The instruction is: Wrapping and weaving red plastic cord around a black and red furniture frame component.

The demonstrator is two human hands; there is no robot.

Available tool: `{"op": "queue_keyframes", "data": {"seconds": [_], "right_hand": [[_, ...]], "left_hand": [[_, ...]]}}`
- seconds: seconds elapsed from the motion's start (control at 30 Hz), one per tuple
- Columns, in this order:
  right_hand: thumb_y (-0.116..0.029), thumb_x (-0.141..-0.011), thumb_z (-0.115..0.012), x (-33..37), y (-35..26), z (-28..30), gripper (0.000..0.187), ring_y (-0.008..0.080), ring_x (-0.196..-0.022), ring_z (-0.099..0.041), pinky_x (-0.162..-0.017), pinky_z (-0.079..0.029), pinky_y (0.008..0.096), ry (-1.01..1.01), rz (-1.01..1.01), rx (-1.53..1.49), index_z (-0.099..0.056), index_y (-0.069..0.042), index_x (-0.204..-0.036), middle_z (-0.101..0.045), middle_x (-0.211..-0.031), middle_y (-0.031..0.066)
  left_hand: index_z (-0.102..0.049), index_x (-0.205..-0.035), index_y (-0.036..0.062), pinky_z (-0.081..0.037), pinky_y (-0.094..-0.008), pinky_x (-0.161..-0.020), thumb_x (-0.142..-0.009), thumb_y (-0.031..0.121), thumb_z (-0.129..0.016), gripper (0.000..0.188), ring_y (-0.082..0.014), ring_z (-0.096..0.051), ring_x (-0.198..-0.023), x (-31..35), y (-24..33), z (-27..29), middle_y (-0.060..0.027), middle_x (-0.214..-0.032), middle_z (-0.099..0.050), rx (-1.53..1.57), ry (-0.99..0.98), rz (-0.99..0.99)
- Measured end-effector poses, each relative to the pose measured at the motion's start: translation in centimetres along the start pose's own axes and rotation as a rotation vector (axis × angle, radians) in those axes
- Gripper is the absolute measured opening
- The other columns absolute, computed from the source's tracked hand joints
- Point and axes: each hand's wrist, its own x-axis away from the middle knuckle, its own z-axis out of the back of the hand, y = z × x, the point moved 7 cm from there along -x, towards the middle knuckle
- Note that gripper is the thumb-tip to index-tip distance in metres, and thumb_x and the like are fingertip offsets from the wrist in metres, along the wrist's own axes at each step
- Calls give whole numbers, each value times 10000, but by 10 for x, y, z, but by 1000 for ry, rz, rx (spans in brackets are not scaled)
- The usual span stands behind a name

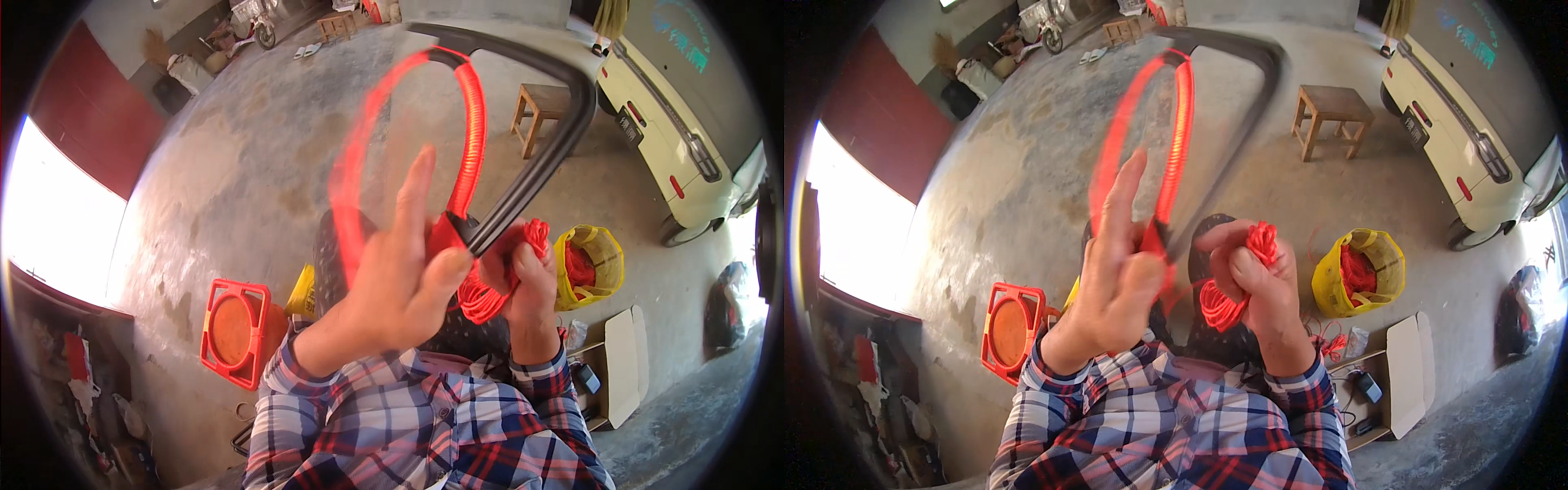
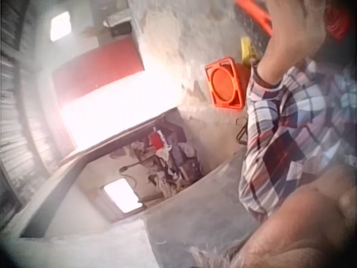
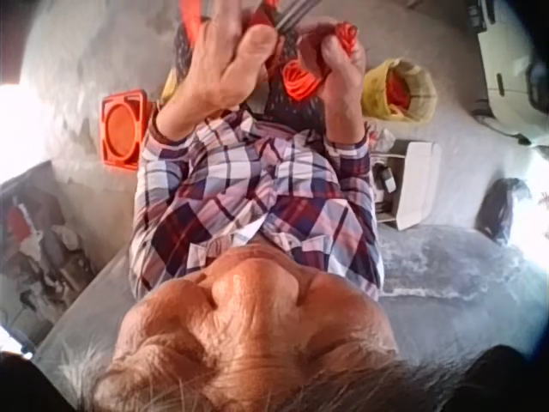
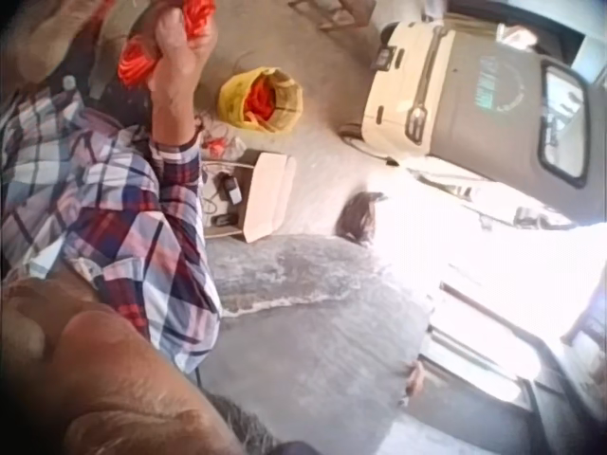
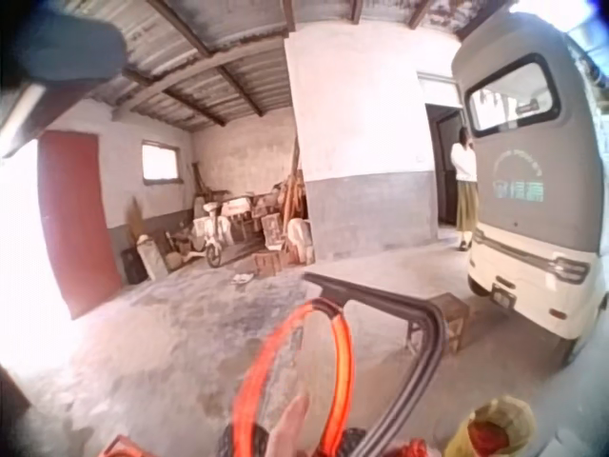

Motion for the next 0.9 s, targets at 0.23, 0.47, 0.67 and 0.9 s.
{"op": "queue_keyframes", "data": {"seconds": [0.23, 0.47, 0.67, 0.9], "right_hand": [[-149, -886, -672, -3, 12, 14, 260, 35, -705, -520, -641, -419, 194, 145, -54, 604, -646, 20, -1082, -603, -829, -16], [-152, -893, -677, 1, 68, 56, 197, 38, -650, -493, -590, -401, 208, 86, -395, 437, -664, 3, -1014, -580, -760, -43], [-183, -889, -692, 10, 87, 72, 235, 32, -619, -473, -553, -365, 191, 156, -512, 383, -663, 0, -1034, -572, -738, -45], [-170, -875, -700, 11, 98, 82, 229, 24, -554, -440, -485, -308, 185, 212, -548, 384, -665, -6, -1031, -579, -711, -35]], "left_hand": [[-102, -1463, -76, -516, -431, -571, -891, 335, -644, 888, -436, -644, -700, 33, -53, -26, -293, -1085, -602, -382, 28, 6], [-342, -1372, -51, -489, -274, -582, -920, 124, -519, 515, -153, -605, -652, 81, -135, -45, -99, -1034, -630, 484, -133, 729], [-542, -1152, -84, -551, -369, -795, -828, 76, -461, 370, -237, -669, -889, 89, -159, -52, -153, -997, -656, 1087, -71, 995], [-591, -1086, -32, -565, -396, -795, -885, 89, -445, 277, -246, -676, -883, 102, -193, -61, -138, -1009, -666, 1260, -45, 983]]}}
